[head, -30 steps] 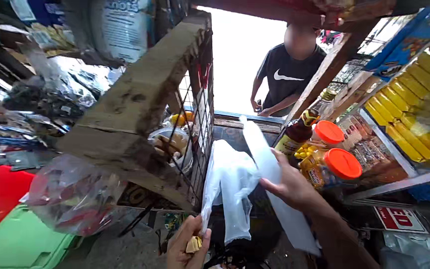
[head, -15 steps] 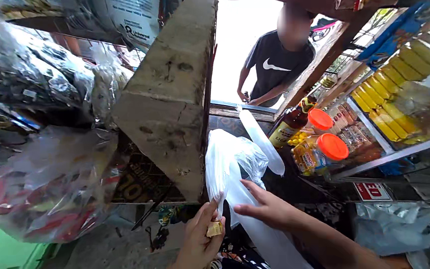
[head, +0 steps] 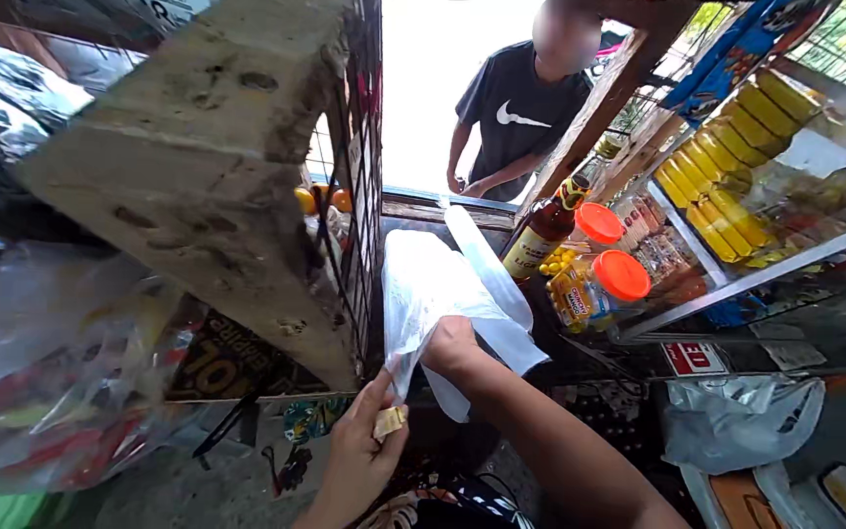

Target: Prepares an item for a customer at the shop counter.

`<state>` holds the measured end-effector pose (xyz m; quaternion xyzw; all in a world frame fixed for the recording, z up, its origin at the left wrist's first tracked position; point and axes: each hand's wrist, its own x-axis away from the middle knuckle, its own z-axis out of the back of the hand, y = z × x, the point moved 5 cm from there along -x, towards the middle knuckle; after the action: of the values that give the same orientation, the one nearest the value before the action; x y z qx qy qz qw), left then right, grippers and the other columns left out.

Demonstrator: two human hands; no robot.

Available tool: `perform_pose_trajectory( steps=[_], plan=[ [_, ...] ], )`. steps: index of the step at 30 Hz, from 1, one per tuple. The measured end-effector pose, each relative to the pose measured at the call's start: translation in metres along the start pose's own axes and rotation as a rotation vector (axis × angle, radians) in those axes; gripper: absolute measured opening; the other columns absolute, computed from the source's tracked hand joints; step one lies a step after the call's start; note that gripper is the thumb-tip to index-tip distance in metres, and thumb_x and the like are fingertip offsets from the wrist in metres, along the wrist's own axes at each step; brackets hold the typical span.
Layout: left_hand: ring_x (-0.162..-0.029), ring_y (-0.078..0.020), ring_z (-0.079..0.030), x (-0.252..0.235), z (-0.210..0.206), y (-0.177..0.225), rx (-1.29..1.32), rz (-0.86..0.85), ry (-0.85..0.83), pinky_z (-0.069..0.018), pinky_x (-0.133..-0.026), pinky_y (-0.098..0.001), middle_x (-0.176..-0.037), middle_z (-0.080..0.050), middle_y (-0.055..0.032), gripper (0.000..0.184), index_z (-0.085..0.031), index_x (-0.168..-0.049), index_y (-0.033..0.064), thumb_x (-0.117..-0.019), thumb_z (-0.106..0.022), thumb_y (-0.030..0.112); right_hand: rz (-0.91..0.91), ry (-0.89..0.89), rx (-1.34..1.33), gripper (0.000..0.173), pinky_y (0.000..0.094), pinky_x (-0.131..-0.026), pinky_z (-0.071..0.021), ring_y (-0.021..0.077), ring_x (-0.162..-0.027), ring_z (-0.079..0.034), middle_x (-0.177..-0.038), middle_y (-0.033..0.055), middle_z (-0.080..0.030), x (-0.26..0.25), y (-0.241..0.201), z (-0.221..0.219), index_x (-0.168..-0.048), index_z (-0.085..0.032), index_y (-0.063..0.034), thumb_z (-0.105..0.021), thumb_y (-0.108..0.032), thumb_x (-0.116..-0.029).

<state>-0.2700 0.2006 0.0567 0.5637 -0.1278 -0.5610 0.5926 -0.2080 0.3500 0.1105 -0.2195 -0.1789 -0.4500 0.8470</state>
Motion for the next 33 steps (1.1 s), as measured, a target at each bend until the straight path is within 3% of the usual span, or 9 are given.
perform_pose_trajectory(
  steps=[4,7,9,12,18,21,23,29,33],
  plan=[
    [-0.081,0.0,-0.06,0.006,0.007,-0.005,0.009,0.073,0.031,-0.0525,-0.075,-0.0151,-0.093,-0.066,-0.0033,0.05,-0.058,-0.14,0.0041,-0.094,-0.059,0.023,0.184,0.167,-0.112,0.03,0.0553,-0.095,-0.0519,0.0331,-0.115,-0.065,-0.121,0.0169,-0.069,0.041,0.049,0.022,-0.12,-0.07,-0.0036,-0.05,-0.018,-0.1029],
    [-0.079,0.0043,-0.059,0.01,0.003,-0.006,0.008,0.137,0.098,-0.0506,-0.072,-0.0109,-0.089,-0.065,-0.0012,0.037,-0.069,-0.124,0.0045,-0.092,-0.062,0.024,0.044,0.506,-0.057,0.029,0.06,-0.085,-0.0542,0.0392,-0.103,-0.069,-0.111,0.0199,-0.072,0.049,0.111,0.059,-0.116,-0.073,-0.0021,-0.055,-0.018,-0.1001],
    [-0.078,0.0039,-0.057,0.009,-0.004,-0.004,-0.039,0.12,0.09,-0.0478,-0.071,-0.0092,-0.085,-0.062,-0.001,0.029,-0.073,-0.11,0.005,-0.091,-0.063,0.024,-0.207,0.419,-0.025,0.045,0.0622,-0.095,-0.05,0.0446,-0.119,-0.061,-0.127,0.0254,-0.064,0.022,0.137,0.066,-0.134,-0.06,-0.0004,-0.056,-0.034,-0.104],
    [-0.076,0.0025,-0.056,0.007,-0.015,-0.002,-0.11,0.08,0.047,-0.0463,-0.07,-0.0094,-0.081,-0.061,-0.001,0.028,-0.075,-0.107,0.0062,-0.0907,-0.063,0.027,-0.348,0.224,-0.1,0.066,0.0597,-0.102,-0.0471,0.0426,-0.128,-0.058,-0.135,0.0265,-0.06,-0.019,0.148,0.054,-0.144,-0.05,0.0007,-0.052,-0.052,-0.1035],
    [-0.085,0.0029,-0.06,-0.004,-0.024,0.007,-0.006,0.085,0.08,-0.0505,-0.076,-0.0105,-0.093,-0.065,0.0018,0.02,-0.073,-0.106,0.0096,-0.0933,-0.064,0.022,-0.214,0.175,-0.391,0.067,0.0608,-0.103,-0.0453,0.041,-0.119,-0.061,-0.123,0.0267,-0.065,-0.045,0.184,0.045,-0.133,-0.06,0.0017,-0.077,-0.046,-0.0898],
    [-0.097,0.001,-0.062,-0.017,-0.029,0.013,0.036,0.08,0.106,-0.0531,-0.082,-0.0125,-0.105,-0.064,0.0011,0.014,-0.071,-0.1,0.0118,-0.0935,-0.066,0.023,-0.191,0.214,-0.405,0.066,0.0613,-0.101,-0.0465,0.0402,-0.116,-0.063,-0.119,0.0247,-0.068,-0.045,0.187,0.046,-0.131,-0.062,-0.0004,-0.08,-0.046,-0.0869],
    [-0.094,0.0019,-0.06,-0.023,-0.03,0.018,0.027,0.079,0.142,-0.0515,-0.079,-0.0115,-0.1,-0.062,0.0019,0.014,-0.071,-0.098,0.0114,-0.0928,-0.066,0.024,-0.183,0.224,-0.473,0.064,0.0612,-0.099,-0.0474,0.0388,-0.112,-0.065,-0.116,0.0238,-0.069,-0.037,0.189,0.05,-0.129,-0.064,-0.0013,-0.08,-0.047,-0.0871],
    [-0.082,0.0031,-0.055,-0.039,-0.03,0.029,0.005,0.01,0.122,-0.0455,-0.073,-0.0098,-0.089,-0.061,0.0007,0.021,-0.07,-0.103,0.0056,-0.0968,-0.062,0.024,0.044,0.126,-0.863,0.036,0.0298,-0.078,-0.0591,0.0084,-0.081,-0.068,-0.092,0.0039,-0.071,0.048,0.207,0.06,-0.116,-0.066,-0.0009,-0.071,-0.029,-0.0938],
    [-0.085,0.0037,-0.061,-0.055,-0.034,0.032,0.208,0.059,0.109,-0.0524,-0.078,-0.0128,-0.103,-0.068,-0.0012,0.029,-0.068,-0.123,-0.0005,-0.0994,-0.059,0.015,0.092,0.214,-0.863,0.063,0.0204,-0.071,-0.0593,-0.0016,-0.079,-0.069,-0.09,-0.0126,-0.073,0.15,0.227,0.041,-0.111,-0.07,-0.0174,-0.078,-0.067,-0.0728]
  ],
)
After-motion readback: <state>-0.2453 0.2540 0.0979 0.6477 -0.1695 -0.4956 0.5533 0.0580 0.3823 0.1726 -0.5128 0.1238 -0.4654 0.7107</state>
